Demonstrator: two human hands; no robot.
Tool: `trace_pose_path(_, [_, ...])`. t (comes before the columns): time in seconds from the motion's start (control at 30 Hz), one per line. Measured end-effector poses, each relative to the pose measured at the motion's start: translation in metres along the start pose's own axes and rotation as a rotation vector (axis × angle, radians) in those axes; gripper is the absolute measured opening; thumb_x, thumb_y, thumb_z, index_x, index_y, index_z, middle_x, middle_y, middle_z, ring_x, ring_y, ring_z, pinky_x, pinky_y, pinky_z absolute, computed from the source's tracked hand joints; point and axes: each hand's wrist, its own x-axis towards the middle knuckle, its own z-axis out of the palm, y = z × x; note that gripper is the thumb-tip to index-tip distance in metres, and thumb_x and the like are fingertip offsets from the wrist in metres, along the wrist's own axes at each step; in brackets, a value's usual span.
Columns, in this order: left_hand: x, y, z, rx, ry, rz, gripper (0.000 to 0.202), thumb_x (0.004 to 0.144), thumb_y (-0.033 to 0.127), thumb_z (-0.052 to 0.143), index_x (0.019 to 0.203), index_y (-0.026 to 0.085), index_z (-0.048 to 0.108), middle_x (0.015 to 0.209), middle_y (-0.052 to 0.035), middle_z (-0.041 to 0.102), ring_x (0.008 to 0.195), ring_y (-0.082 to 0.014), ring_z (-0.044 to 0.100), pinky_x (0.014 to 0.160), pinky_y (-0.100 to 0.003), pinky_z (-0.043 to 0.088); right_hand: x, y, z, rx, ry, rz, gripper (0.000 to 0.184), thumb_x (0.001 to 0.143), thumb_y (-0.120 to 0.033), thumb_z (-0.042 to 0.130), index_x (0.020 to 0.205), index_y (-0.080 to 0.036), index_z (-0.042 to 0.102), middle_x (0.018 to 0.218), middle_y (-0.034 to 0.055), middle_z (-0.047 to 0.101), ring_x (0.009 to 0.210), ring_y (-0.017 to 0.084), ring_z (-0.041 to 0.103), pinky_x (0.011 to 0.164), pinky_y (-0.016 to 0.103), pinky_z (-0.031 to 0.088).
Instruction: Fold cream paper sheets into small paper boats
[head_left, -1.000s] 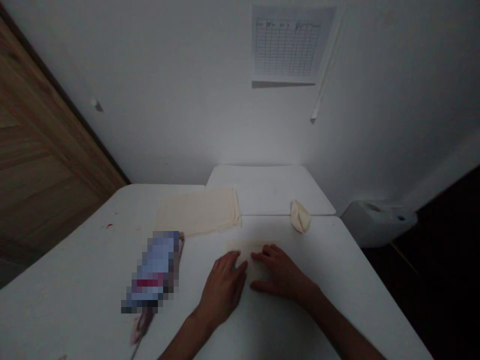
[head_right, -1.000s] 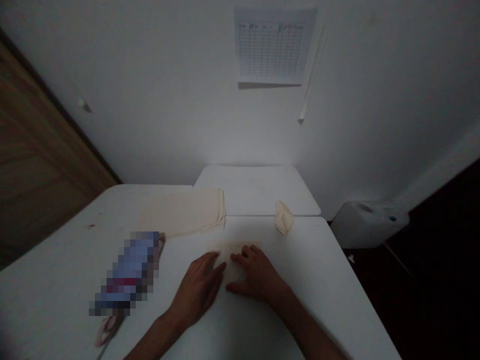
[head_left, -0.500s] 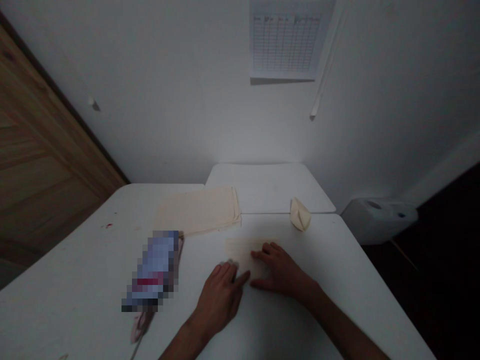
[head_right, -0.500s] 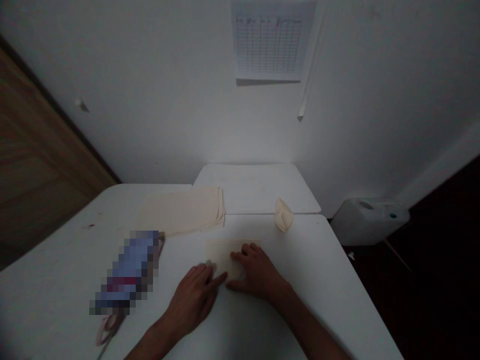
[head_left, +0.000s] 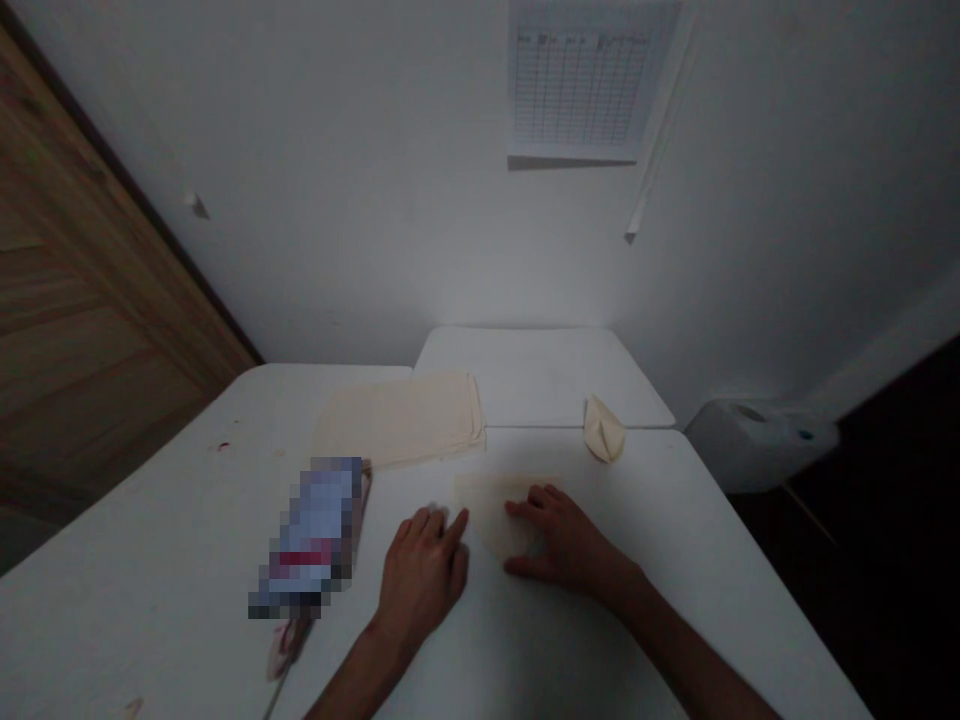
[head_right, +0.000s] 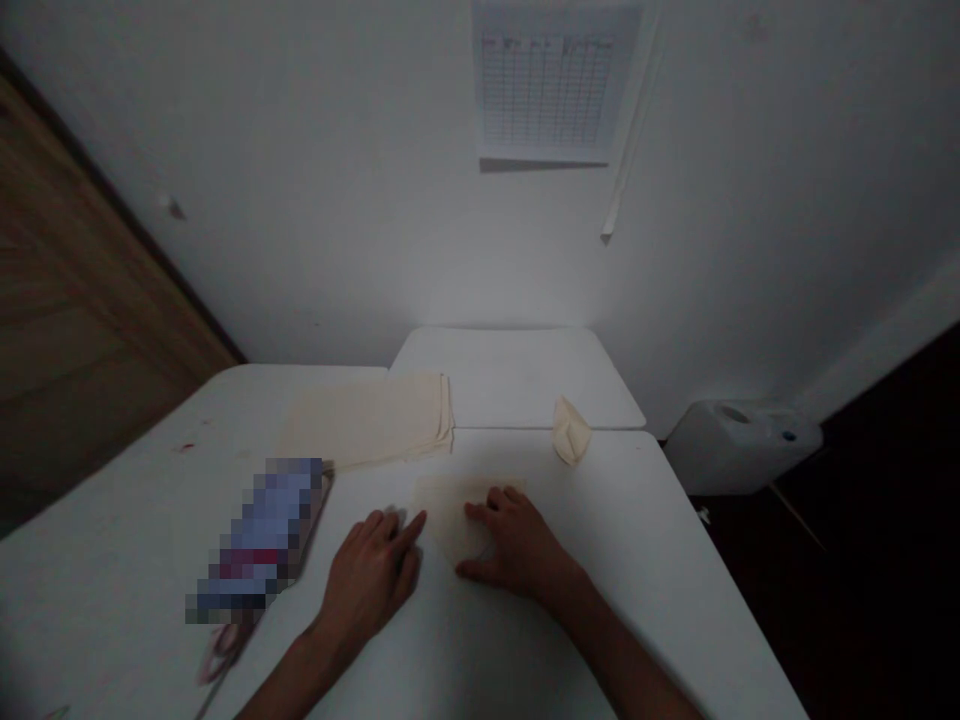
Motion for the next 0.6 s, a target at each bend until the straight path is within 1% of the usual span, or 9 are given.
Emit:
trace_pose_path(0.17, [0.0048,-0.0051,-0.0009,0.033,0.014,-0.047,0.039,0.084,0.02,0.049,0.122,0.018,0.06,0.1,-0.011,0.062,0.098,-0.0289,0.053,0.083,-0.041,0.042,0.0002,0.0003,0.0006,0.005,-0.001,0.006,0.075,0.066,-0.059,0.073,0.129,-0.024,0.055,0.114,0.0088,0.055,0.11,0.027,0.048,0.101,0.038,0.034])
trace_pose_path(0.3, [0.0052,-0.0051,-0.0023,0.053,0.015,-0.085,0.038,0.086,0.022,0.048,0.122,0.015,0.059,0.096,-0.0107,0.062,0.095,-0.0285,0.053,0.082,-0.041,0.043,-0.0004,-0.0007,0.0005,0.001,0.015,0.0,0.073,0.067,-0.059,0.072,0.129,-0.024,0.055,0.113,0.0089,0.055,0.11,0.028,0.047,0.1,0.038,0.034])
trace_pose_path(0.4, [0.0051,-0.0032,-0.0048,0.066,0.014,-0.091,0.038,0.086,0.022,0.047,0.122,0.014,0.057,0.095,-0.0106,0.061,0.094,-0.0288,0.054,0.081,-0.043,0.044,-0.0006,-0.001,0.0006,0.001,0.008,0.01,0.074,0.066,-0.059,0.071,0.129,-0.023,0.055,0.113,0.0094,0.055,0.109,0.028,0.048,0.099,0.038,0.034])
trace_pose_path(0.47, [0.0048,-0.002,-0.0049,0.076,0.026,-0.1,0.037,0.086,0.021,0.047,0.121,0.013,0.057,0.097,-0.0118,0.061,0.094,-0.0296,0.054,0.082,-0.045,0.045,-0.0005,-0.0015,0.0003,0.0,-0.001,0.018,0.074,0.067,-0.059,0.072,0.13,-0.023,0.054,0.115,0.0098,0.055,0.109,0.028,0.048,0.1,0.039,0.033])
trace_pose_path(0.53, [0.004,-0.0016,-0.0019,0.065,0.063,-0.072,0.038,0.086,0.019,0.047,0.122,0.013,0.056,0.106,-0.0139,0.06,0.099,-0.0303,0.054,0.086,-0.047,0.046,-0.0006,-0.0023,-0.0004,-0.006,-0.003,0.019,0.075,0.067,-0.059,0.072,0.13,-0.024,0.054,0.117,0.0101,0.054,0.111,0.029,0.047,0.1,0.04,0.033])
trace_pose_path(0.57, [0.0034,-0.0016,0.0009,0.042,0.084,-0.024,0.039,0.086,0.017,0.047,0.124,0.013,0.054,0.113,-0.0147,0.059,0.104,-0.0304,0.054,0.089,-0.047,0.046,-0.0006,-0.0028,-0.0009,-0.011,-0.002,0.019,0.075,0.067,-0.059,0.071,0.13,-0.024,0.054,0.118,0.0101,0.054,0.112,0.029,0.047,0.1,0.04,0.033])
trace_pose_path(0.6, [0.0026,-0.0017,0.0043,0.008,0.106,0.053,0.041,0.085,0.014,0.047,0.125,0.014,0.053,0.121,-0.0149,0.057,0.111,-0.0303,0.052,0.093,-0.047,0.046,-0.0007,-0.0032,-0.0013,-0.018,-0.001,0.021,0.075,0.067,-0.059,0.071,0.13,-0.024,0.054,0.118,0.01,0.055,0.112,0.029,0.047,0.101,0.04,0.032])
